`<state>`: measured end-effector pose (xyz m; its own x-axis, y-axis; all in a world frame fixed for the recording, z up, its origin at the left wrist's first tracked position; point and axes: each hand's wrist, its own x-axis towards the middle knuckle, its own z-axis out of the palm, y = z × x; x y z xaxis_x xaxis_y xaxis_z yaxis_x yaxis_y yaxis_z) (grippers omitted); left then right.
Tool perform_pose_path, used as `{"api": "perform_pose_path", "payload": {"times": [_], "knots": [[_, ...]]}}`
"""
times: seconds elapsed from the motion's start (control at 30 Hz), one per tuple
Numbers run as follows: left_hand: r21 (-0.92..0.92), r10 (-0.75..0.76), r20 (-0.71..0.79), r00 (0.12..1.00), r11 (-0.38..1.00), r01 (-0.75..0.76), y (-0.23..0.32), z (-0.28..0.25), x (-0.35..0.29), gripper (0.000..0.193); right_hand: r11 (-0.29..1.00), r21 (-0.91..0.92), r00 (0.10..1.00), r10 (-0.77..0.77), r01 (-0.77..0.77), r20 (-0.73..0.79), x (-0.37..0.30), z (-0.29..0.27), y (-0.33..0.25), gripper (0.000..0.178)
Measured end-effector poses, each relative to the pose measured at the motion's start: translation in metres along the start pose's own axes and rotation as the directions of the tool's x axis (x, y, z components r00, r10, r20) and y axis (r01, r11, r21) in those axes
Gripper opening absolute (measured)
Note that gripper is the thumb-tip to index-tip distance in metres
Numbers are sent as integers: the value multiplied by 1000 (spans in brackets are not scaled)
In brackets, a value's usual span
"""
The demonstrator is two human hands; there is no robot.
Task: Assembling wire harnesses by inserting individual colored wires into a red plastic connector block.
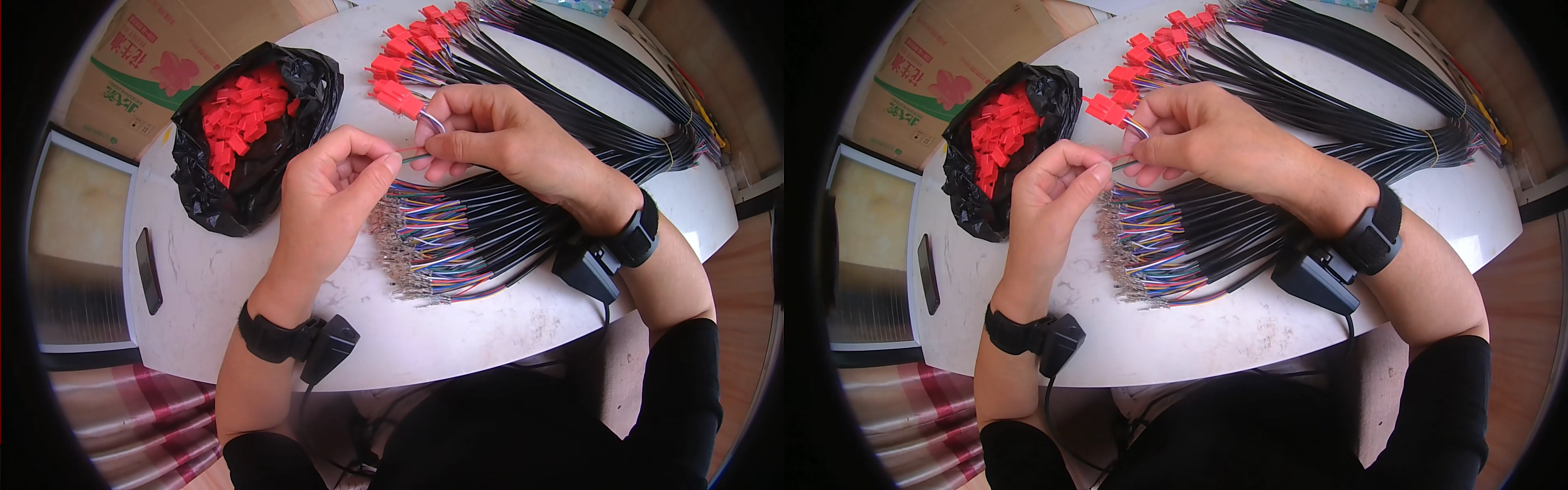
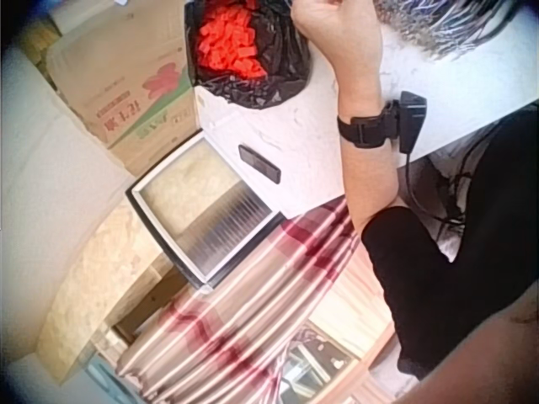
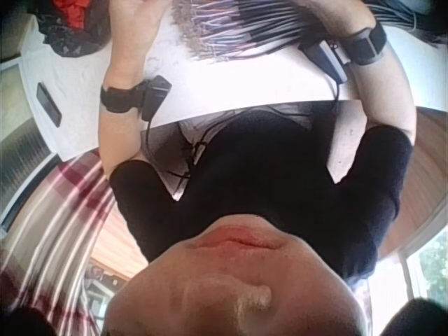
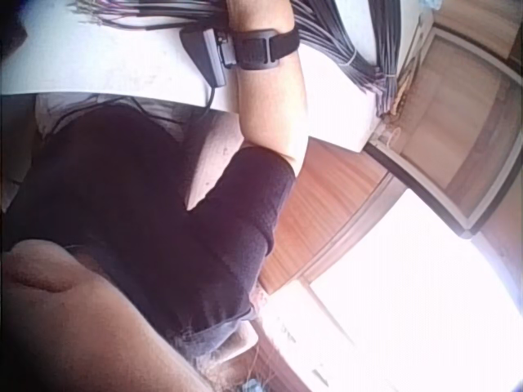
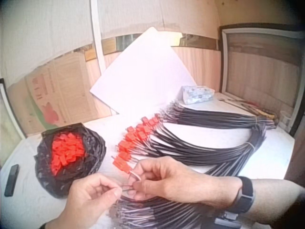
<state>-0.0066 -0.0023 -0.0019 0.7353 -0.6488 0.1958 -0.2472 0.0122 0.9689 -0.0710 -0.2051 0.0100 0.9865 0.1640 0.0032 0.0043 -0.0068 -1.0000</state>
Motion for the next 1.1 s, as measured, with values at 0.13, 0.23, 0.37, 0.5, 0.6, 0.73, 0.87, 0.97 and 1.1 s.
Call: {"api": "perform_pose_path", "payload": {"times": [0.13,0.23,0.37,0.5,0.6,0.73,0.87,0.97,1.1], "knots": [[-16,12,-17,1000,1000,-12,-3,0,1,6,1000,-13,1000,5,-4,6,0,0,0,11],[-45,41,-34,999,998,-43,-3,0,1,7,1000,-3,1000,8,-8,6,0,0,0,11],[-44,72,-46,996,996,-74,-4,0,1,9,1000,11,1000,3,-3,0,0,1,-1,11],[-40,93,-39,995,995,-94,-4,1,2,11,993,116,999,33,-33,0,0,0,0,14],[29,137,-23,990,990,-136,-6,0,2,13,990,133,999,53,-52,-2,-1,2,-4,15],[230,222,-22,975,950,-212,-5,-2,3,11,989,127,997,67,-70,33,0,2,-4,17],[424,370,1,929,841,-336,-1,-1,5,8,990,109,996,87,-90,32,0,3,-5,18],[257,252,-4,968,935,-243,-3,-1,2,7,990,107,996,87,-91,35,-1,3,-6,19],[-63,46,11,999,997,-46,1,1,1,9,991,81,994,101,-104,45,-1,2,-5,19]]}}
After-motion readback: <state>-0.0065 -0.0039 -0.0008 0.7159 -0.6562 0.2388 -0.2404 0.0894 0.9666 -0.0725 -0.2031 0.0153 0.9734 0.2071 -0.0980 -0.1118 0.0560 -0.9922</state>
